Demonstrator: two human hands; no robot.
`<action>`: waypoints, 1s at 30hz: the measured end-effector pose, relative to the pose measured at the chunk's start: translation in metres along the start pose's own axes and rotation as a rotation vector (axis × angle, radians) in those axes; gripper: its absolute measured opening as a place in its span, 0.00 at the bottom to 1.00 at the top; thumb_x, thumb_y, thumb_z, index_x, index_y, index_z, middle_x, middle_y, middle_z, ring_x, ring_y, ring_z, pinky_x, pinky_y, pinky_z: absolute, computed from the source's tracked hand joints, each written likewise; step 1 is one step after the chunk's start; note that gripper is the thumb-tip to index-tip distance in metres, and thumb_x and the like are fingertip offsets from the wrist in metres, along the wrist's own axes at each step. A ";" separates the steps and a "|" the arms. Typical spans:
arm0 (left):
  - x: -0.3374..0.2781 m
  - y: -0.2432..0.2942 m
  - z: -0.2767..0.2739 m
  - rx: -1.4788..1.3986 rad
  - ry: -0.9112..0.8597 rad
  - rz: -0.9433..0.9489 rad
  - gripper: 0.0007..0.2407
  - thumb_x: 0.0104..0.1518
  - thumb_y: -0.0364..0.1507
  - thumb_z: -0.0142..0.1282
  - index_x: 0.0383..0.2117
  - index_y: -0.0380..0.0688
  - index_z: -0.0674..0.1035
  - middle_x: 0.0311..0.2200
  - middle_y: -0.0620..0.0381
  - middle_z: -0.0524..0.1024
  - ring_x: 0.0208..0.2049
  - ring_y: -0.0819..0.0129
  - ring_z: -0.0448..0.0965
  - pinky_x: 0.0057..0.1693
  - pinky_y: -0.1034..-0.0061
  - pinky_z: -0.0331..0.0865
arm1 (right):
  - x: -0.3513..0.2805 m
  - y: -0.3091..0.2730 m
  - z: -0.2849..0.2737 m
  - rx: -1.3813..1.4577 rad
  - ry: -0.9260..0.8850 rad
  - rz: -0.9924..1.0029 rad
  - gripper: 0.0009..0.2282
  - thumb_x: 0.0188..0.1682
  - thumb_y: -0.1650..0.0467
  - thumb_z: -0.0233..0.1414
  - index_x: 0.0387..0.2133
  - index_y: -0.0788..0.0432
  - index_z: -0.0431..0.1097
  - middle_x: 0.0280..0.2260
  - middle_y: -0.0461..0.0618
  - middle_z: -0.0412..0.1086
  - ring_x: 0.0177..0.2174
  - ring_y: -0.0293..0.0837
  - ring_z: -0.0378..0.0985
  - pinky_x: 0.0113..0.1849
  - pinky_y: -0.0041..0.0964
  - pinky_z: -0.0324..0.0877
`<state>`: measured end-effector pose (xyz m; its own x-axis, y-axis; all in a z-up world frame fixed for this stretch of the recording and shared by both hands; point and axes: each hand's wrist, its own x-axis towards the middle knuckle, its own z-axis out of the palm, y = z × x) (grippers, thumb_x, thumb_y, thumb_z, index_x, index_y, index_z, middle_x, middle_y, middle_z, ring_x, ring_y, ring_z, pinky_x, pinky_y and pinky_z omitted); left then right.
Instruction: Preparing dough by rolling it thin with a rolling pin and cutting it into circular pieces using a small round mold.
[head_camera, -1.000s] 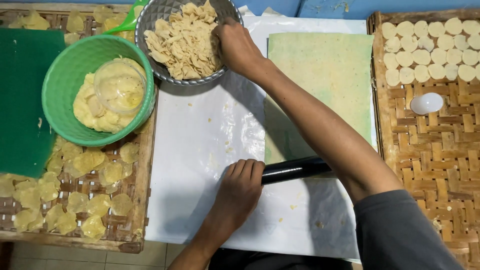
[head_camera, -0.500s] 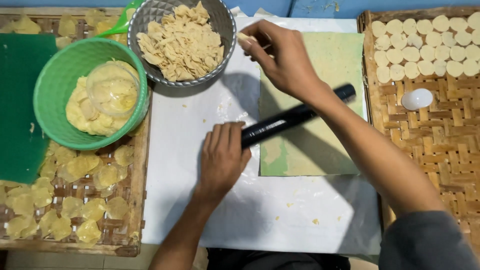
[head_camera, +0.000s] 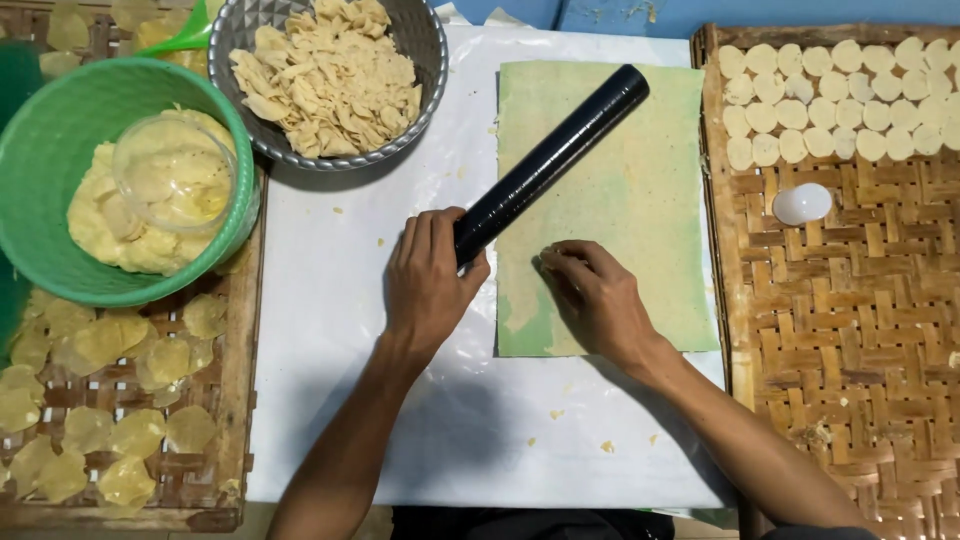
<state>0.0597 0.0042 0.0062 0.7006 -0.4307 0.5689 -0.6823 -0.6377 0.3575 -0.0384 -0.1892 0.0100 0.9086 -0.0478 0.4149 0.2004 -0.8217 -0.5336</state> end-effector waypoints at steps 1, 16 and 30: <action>-0.001 0.000 -0.001 0.005 0.000 -0.003 0.19 0.45 0.24 0.68 0.44 0.34 0.76 0.33 0.48 0.72 0.37 0.54 0.76 0.45 0.66 0.73 | 0.000 -0.003 -0.001 0.005 -0.002 -0.003 0.05 0.47 0.77 0.59 0.36 0.61 0.78 0.38 0.56 0.75 0.38 0.54 0.82 0.38 0.42 0.79; -0.009 -0.011 0.006 0.019 0.050 0.054 0.18 0.46 0.27 0.67 0.43 0.37 0.77 0.33 0.49 0.74 0.36 0.56 0.77 0.43 0.67 0.73 | -0.009 0.001 0.003 -0.004 -0.024 -0.099 0.11 0.45 0.77 0.59 0.41 0.60 0.72 0.39 0.53 0.73 0.35 0.52 0.80 0.36 0.45 0.77; -0.004 -0.012 -0.005 -0.198 -0.156 0.192 0.19 0.47 0.26 0.67 0.46 0.40 0.78 0.33 0.51 0.74 0.37 0.55 0.77 0.45 0.65 0.70 | -0.014 -0.007 -0.002 -0.091 -0.120 -0.101 0.08 0.42 0.79 0.59 0.34 0.60 0.73 0.31 0.51 0.72 0.39 0.52 0.80 0.39 0.41 0.77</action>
<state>0.0637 0.0171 0.0035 0.5685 -0.6333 0.5251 -0.8216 -0.4054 0.4007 -0.0532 -0.1843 0.0091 0.9239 0.1018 0.3689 0.2641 -0.8672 -0.4221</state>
